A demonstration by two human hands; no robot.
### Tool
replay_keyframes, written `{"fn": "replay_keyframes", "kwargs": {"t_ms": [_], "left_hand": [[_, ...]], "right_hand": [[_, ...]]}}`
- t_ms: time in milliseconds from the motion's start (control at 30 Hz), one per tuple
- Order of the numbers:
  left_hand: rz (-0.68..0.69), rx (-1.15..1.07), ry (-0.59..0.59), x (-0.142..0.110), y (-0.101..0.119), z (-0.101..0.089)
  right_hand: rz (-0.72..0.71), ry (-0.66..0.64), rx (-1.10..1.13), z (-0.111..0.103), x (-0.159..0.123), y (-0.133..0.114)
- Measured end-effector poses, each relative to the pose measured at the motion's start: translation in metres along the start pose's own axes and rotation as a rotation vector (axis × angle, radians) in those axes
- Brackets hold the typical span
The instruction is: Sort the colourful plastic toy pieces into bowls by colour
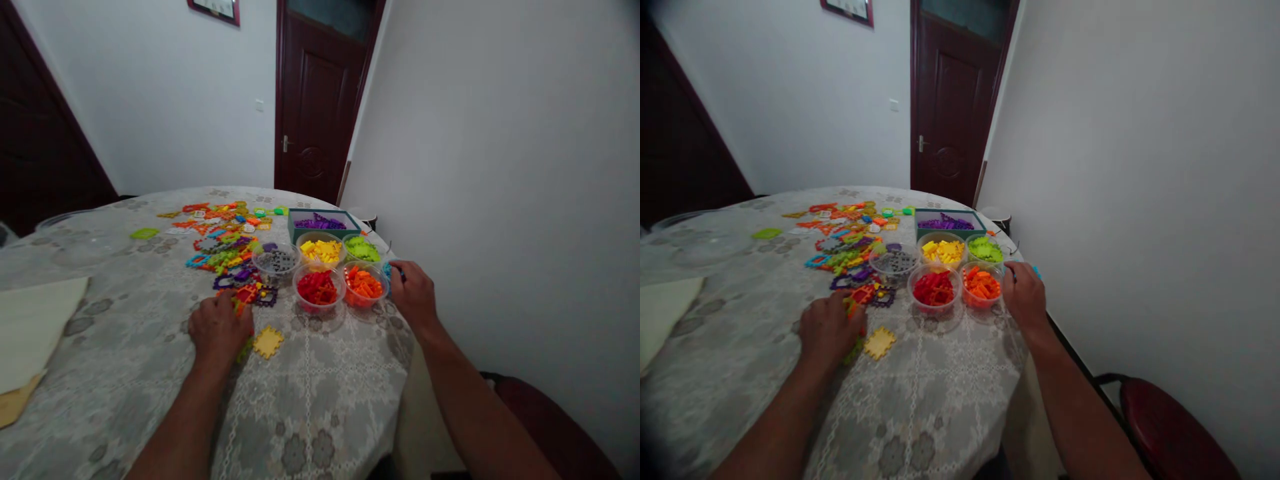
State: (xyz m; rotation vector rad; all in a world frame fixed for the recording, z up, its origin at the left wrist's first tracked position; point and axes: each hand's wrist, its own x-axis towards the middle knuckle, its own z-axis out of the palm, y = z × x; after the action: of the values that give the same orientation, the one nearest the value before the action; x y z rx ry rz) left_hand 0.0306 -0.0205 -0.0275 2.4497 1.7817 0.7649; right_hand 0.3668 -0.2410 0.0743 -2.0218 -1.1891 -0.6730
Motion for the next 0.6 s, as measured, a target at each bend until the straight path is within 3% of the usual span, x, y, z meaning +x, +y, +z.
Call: {"fn": "replay_keyframes", "kwargs": {"t_ms": [67, 167, 300, 400, 600], "left_hand": [[-0.009, -0.021, 0.012, -0.003, 0.004, -0.004], [-0.026, -0.057, 0.108, -0.006, 0.007, -0.007], [0.021, -0.033, 0.077, -0.008, 0.006, -0.006], [0.041, -0.035, 0.004, -0.009, 0.006, -0.007], [-0.015, -0.010, 0.014, -0.006, 0.002, -0.011]], "right_hand": [[-0.089, -0.035, 0.178, -0.002, -0.030, -0.035], [-0.260, -0.346, 0.409, 0.006, -0.087, -0.090], [-0.396, -0.577, 0.433, 0.043, -0.144, -0.140], [-0.367, -0.651, 0.377, 0.081, -0.151, -0.161], [-0.485, -0.644, 0.562, 0.129, -0.118, -0.194]]}}
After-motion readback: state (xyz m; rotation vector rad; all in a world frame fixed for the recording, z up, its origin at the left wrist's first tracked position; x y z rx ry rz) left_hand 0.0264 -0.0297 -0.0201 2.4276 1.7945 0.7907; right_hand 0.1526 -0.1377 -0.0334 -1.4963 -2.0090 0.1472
